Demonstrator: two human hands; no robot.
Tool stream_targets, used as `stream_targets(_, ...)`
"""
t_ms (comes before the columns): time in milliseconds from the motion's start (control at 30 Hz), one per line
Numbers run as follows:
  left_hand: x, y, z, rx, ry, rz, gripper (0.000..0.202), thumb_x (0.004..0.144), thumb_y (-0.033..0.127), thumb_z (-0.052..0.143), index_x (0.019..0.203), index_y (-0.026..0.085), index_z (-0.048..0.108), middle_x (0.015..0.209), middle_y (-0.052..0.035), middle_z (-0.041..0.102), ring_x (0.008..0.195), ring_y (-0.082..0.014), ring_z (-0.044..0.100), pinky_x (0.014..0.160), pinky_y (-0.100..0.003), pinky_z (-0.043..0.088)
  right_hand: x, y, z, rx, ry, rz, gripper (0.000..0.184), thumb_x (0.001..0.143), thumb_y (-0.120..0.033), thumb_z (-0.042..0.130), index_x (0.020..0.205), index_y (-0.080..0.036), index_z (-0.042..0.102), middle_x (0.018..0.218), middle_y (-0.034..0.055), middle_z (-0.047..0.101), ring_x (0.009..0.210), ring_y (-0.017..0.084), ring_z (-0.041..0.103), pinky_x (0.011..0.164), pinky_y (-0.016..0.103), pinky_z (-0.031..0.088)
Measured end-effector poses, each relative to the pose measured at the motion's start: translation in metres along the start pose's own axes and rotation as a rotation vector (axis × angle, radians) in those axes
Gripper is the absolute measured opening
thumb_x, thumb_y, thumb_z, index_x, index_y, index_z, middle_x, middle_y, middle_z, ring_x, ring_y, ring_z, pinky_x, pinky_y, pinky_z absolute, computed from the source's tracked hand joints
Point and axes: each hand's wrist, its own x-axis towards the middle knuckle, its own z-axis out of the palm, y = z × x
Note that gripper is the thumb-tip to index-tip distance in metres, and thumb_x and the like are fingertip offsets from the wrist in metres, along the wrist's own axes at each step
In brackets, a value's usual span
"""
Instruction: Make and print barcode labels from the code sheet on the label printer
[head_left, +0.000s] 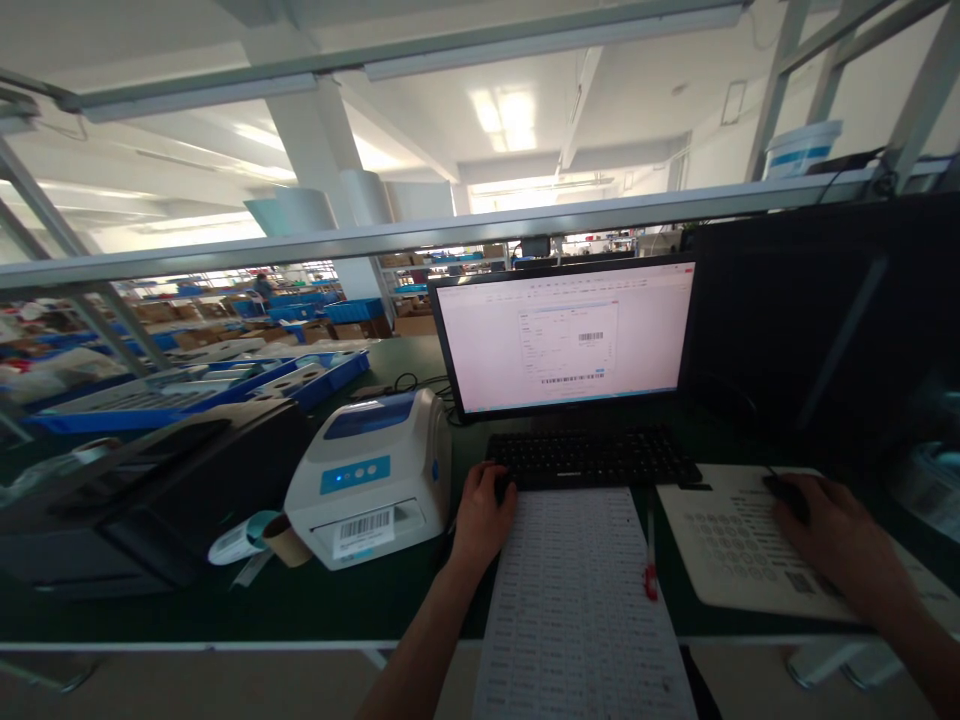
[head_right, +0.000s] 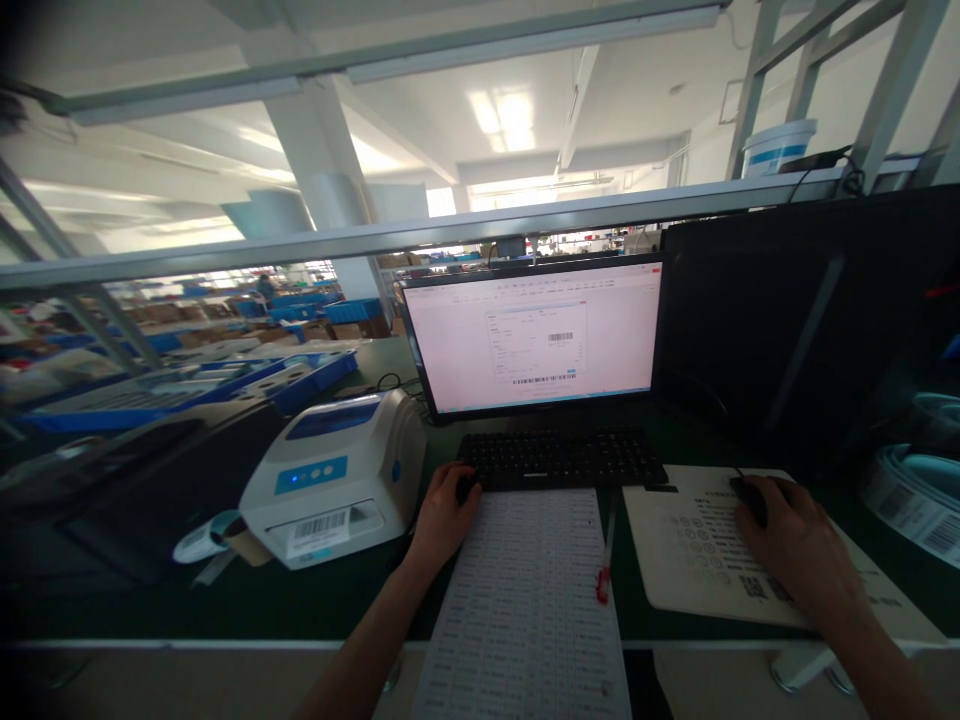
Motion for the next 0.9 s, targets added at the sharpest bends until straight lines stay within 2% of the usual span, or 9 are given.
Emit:
stream_targets(233,0.0,0.0011,-0.0008,0.0,-0.003,0.002,0.021,0.096,0.019,0.059,0.117,0.02,0.062,0.128,-0.014,0.056,0.123,-0.035,0.059,0.109,-0.06,0.051,0.0019,0.0036,0.0048,-0.033,0.015,-0.011,0.063,0.094,-0.06,0.034,0.143,-0.025,0.055,0.139,0.0183,0.056,0.118,0.036,0.062,0.101,0.049,0.051)
stream_targets(433,0.0001,-0.0007,0.0003,0.002,-0.004,0.0,0.021,0.096,0.019,0.06,0.117,0.021,0.063,0.128,-0.0131,0.057,0.122,-0.0343,0.059,0.109,-0.059,0.051,0.0002,-0.0007,-0.0009,-0.022,0.01,-0.013,0.062,0.095,-0.06,0.034,0.143,-0.027,0.055,0.139,0.0149,0.056,0.12,0.035,0.061,0.103,0.048,0.05)
stream_targets(600,0.0001,-0.0006,0.0005,-0.004,0.002,-0.01,0.021,0.096,0.02,0.06,0.116,0.021,0.063,0.128,-0.0135,0.056,0.122,-0.0344,0.059,0.11,-0.058,0.05,-0.0006,-0.0027,-0.0039,-0.031,-0.008,0.003,0.063,0.095,-0.061,0.033,0.143,-0.026,0.054,0.139,0.0155,0.054,0.12,0.035,0.061,0.105,0.049,0.05)
stream_targets(900,0.0006,0.0037,-0.0021,0.0,-0.011,-0.02,0.021,0.096,0.021,0.058,0.116,0.021,0.063,0.128,-0.0138,0.056,0.123,-0.0349,0.06,0.109,-0.059,0.051,0.0008,0.0031,0.002,-0.03,-0.007,-0.013,0.064,0.095,-0.06,0.035,0.144,-0.024,0.054,0.138,0.0153,0.055,0.122,0.034,0.059,0.107,0.048,0.049)
